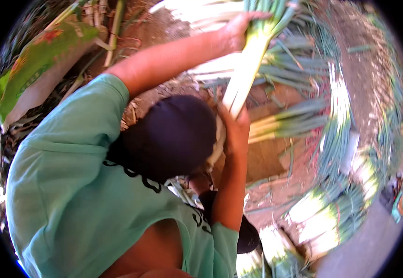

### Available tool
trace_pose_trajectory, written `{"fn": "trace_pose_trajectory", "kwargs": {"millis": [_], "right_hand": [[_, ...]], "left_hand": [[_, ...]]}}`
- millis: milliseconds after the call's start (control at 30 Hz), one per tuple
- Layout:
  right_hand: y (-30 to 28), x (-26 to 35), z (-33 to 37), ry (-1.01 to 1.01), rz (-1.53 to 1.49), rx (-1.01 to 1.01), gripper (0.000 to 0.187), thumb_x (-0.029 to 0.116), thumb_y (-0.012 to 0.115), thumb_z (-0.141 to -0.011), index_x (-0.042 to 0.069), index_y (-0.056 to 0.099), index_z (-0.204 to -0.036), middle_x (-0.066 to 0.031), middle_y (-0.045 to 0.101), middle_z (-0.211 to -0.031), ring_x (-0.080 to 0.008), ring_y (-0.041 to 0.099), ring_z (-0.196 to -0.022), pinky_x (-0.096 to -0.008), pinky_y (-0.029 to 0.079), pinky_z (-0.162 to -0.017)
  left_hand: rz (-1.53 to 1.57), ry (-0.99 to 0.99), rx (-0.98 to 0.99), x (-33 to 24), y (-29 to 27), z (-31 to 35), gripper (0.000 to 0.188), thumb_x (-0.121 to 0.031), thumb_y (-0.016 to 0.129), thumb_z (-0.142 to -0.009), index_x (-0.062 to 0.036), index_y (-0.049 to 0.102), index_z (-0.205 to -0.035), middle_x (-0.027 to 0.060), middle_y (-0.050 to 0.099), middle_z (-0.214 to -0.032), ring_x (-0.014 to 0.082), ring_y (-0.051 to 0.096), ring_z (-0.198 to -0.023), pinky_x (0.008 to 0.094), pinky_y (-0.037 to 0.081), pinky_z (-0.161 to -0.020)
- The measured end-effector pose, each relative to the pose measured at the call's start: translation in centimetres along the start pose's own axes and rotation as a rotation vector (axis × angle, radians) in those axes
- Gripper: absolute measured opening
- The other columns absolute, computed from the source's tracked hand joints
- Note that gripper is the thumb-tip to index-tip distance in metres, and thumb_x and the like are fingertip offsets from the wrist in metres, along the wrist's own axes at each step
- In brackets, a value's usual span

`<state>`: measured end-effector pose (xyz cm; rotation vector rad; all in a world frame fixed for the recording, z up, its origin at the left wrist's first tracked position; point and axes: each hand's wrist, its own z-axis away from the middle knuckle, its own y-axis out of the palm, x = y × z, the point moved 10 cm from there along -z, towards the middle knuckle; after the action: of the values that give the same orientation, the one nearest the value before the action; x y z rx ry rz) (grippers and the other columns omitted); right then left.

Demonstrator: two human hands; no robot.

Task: The person cleans and sorts leeks by hand and packs them into a cardboard box on the ground.

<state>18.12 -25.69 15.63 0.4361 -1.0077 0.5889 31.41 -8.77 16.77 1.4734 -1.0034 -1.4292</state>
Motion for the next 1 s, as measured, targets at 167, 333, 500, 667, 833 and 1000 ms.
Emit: {"fn": "trace_pose_trajectory", "kwargs": {"millis": [167, 333, 500, 667, 833, 1000], "right_hand": [[-10.7, 2.2, 2.8, -0.169, 0.161, -0.521, 0.035, 0.016, 0.064, -0.085, -0.005, 0.052, -0.110, -0.0096, 0.058, -0.092, -0.0159, 0.056, -0.076, -0.0288, 0.048, -0.067], [-22.5, 3.1, 6.7, -0.461, 0.390, -0.897, 0.046, 0.008, 0.061, -0.084, -0.009, 0.042, -0.122, -0.0169, 0.059, -0.100, -0.0209, 0.059, -0.078, -0.0305, 0.051, -0.065], [-30.1, -7.3, 6.9, -0.187, 0.454, -1.140, 0.049, 0.004, 0.060, -0.082, -0.012, 0.039, -0.123, -0.0219, 0.058, -0.103, -0.0258, 0.061, -0.075, -0.0334, 0.051, -0.064], [-33.6, -26.9, 5.8, 0.233, 0.275, -1.071, 0.047, 0.007, 0.061, -0.082, -0.013, 0.041, -0.120, -0.0265, 0.058, -0.104, -0.0316, 0.062, -0.077, -0.0394, 0.052, -0.067], [-29.2, -30.5, 4.8, 0.321, 0.252, -1.042, 0.053, 0.014, 0.065, -0.081, -0.013, 0.041, -0.120, -0.0287, 0.057, -0.107, -0.0367, 0.060, -0.092, -0.0429, 0.050, -0.077], [-26.6, -33.0, 3.9, 0.295, 0.295, -0.930, 0.059, 0.023, 0.067, -0.081, -0.012, 0.039, -0.120, -0.0331, 0.054, -0.112, -0.0399, 0.058, -0.098, -0.0430, 0.048, -0.083]], "left_hand": [[-0.463, 0.024, 0.121, 8.5, 8.2, -5.0, 0.058, -0.050, 0.047, -0.090, -0.0010, 0.051, -0.120, 0.0185, 0.063, -0.107, 0.0264, 0.061, -0.099, 0.0391, 0.049, -0.087], [-1.673, -0.154, 0.727, 26.3, 2.5, 2.7, 0.036, -0.032, 0.046, -0.092, -0.0098, 0.056, -0.118, 0.0150, 0.059, -0.112, 0.0275, 0.059, -0.101, 0.0385, 0.048, -0.081], [-1.884, 0.092, 1.419, 39.5, -7.1, 14.8, 0.031, -0.016, 0.046, -0.085, -0.0118, 0.057, -0.114, 0.0093, 0.050, -0.128, 0.0241, 0.047, -0.117, 0.0395, 0.044, -0.081], [-1.881, 0.140, 1.582, 41.3, -12.5, 17.3, 0.035, -0.016, 0.046, -0.084, -0.0114, 0.055, -0.118, 0.0067, 0.041, -0.137, 0.0250, 0.040, -0.124, 0.0409, 0.040, -0.086], [-1.845, 0.058, 1.547, 41.0, -13.6, 16.8, 0.033, -0.014, 0.046, -0.084, -0.0102, 0.055, -0.116, 0.0076, 0.040, -0.138, 0.0255, 0.038, -0.126, 0.0417, 0.038, -0.088], [-1.825, 0.077, 1.520, 40.8, -13.3, 16.8, 0.030, -0.014, 0.045, -0.085, -0.0091, 0.055, -0.114, 0.0088, 0.042, -0.136, 0.0259, 0.038, -0.125, 0.0416, 0.038, -0.088]]}}
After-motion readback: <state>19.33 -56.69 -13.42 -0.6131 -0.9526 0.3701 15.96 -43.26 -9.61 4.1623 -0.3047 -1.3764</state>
